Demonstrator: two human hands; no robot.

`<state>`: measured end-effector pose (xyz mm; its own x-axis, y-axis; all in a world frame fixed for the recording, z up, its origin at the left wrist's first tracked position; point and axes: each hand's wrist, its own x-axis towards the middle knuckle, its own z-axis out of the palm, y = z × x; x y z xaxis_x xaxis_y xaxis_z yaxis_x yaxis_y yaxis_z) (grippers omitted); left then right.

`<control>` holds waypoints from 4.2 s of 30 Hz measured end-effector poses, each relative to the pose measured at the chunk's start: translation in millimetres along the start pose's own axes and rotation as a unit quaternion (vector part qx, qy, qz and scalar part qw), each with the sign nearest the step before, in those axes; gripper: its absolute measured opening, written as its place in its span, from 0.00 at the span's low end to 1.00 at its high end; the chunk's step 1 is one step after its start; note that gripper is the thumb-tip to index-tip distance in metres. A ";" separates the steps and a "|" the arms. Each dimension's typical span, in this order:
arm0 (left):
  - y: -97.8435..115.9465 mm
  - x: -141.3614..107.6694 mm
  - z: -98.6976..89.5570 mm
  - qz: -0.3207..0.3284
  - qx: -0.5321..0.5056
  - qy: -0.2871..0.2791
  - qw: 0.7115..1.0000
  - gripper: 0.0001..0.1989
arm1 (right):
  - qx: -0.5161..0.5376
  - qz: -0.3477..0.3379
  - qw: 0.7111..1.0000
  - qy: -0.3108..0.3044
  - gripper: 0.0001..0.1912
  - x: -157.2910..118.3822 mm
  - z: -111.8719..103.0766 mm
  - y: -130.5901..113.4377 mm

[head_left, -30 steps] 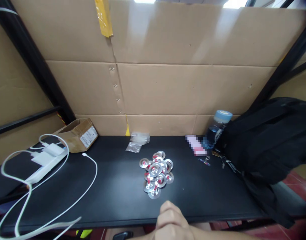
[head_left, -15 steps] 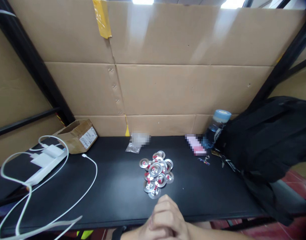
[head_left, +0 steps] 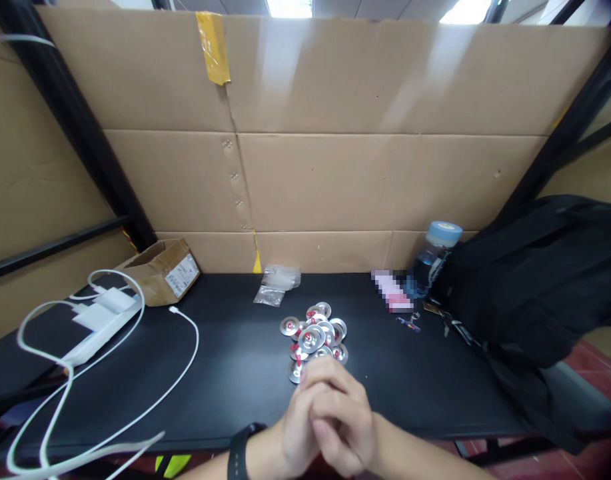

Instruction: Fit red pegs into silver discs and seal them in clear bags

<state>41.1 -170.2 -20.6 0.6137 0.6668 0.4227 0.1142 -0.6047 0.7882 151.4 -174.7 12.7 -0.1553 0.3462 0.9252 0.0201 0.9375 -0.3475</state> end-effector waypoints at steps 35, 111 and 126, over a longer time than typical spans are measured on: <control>-140.6 51.5 -229.7 -0.224 0.063 0.344 0.910 0.27 | 0.051 0.536 0.842 0.029 0.13 7.0 -127.6 195.7; -107.2 74.9 -126.1 -0.109 0.230 0.121 0.960 0.22 | -0.171 0.158 0.899 -0.370 0.17 19.0 -73.3 128.0; -81.0 78.1 -107.0 -0.068 0.127 0.052 0.988 0.11 | -0.021 0.301 0.945 -0.125 0.08 12.0 -64.0 135.2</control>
<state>-3.9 -22.5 -3.6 0.4978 0.7824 0.3742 0.3909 -0.5875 0.7086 215.5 -41.6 -13.4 -0.3319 0.8027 0.4955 0.2181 0.5764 -0.7875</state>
